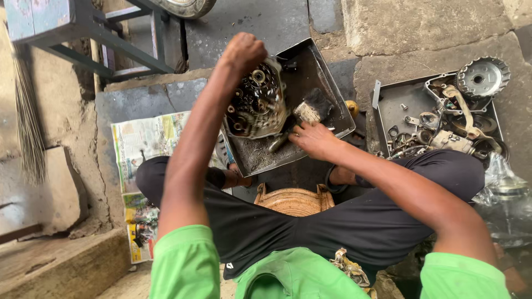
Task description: The person scrubs a motorcycle engine casing with a brush, then pours liquid from a bottle into the casing and continues scrubbing. The person also picks up and places small metal parts on a newspaper.
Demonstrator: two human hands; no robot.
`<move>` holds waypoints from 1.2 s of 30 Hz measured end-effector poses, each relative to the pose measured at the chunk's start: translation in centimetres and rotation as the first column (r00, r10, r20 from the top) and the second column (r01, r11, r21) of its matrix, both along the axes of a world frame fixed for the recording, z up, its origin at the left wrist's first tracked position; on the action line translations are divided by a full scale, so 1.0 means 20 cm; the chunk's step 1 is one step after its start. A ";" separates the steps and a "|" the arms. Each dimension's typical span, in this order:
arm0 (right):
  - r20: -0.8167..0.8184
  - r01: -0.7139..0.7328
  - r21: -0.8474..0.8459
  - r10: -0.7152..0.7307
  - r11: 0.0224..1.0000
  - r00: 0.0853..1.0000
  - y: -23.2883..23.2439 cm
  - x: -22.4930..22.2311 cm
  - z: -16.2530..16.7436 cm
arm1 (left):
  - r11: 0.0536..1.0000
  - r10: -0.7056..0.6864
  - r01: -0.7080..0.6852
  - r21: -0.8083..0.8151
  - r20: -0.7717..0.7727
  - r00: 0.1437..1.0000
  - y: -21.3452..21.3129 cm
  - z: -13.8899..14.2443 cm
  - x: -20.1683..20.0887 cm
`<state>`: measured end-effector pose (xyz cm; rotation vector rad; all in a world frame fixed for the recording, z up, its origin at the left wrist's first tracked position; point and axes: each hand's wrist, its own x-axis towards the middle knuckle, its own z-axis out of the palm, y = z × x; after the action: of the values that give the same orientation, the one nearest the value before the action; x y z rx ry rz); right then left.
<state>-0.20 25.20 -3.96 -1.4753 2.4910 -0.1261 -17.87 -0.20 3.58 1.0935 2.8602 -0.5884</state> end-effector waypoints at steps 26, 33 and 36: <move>0.174 0.444 -0.497 -0.416 0.745 0.893 0.11 -0.21 0.01 | 0.569 0.698 -0.658 0.492 0.133 0.703 -0.44 -0.17 0.88; 0.309 0.591 -0.361 -0.506 0.721 0.806 0.12 -0.21 -0.07 | 0.418 0.701 -0.500 0.758 0.080 0.708 -0.30 -0.20 0.85; 0.302 0.620 -0.363 -0.542 0.695 0.784 0.12 -0.23 -0.07 | 0.206 0.659 -0.407 0.890 0.182 0.730 -0.24 -0.24 0.81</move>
<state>-4.72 27.69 -5.34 -0.6578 2.7980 -0.9582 -1.65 -5.09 -1.23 -0.2429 3.4026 1.1006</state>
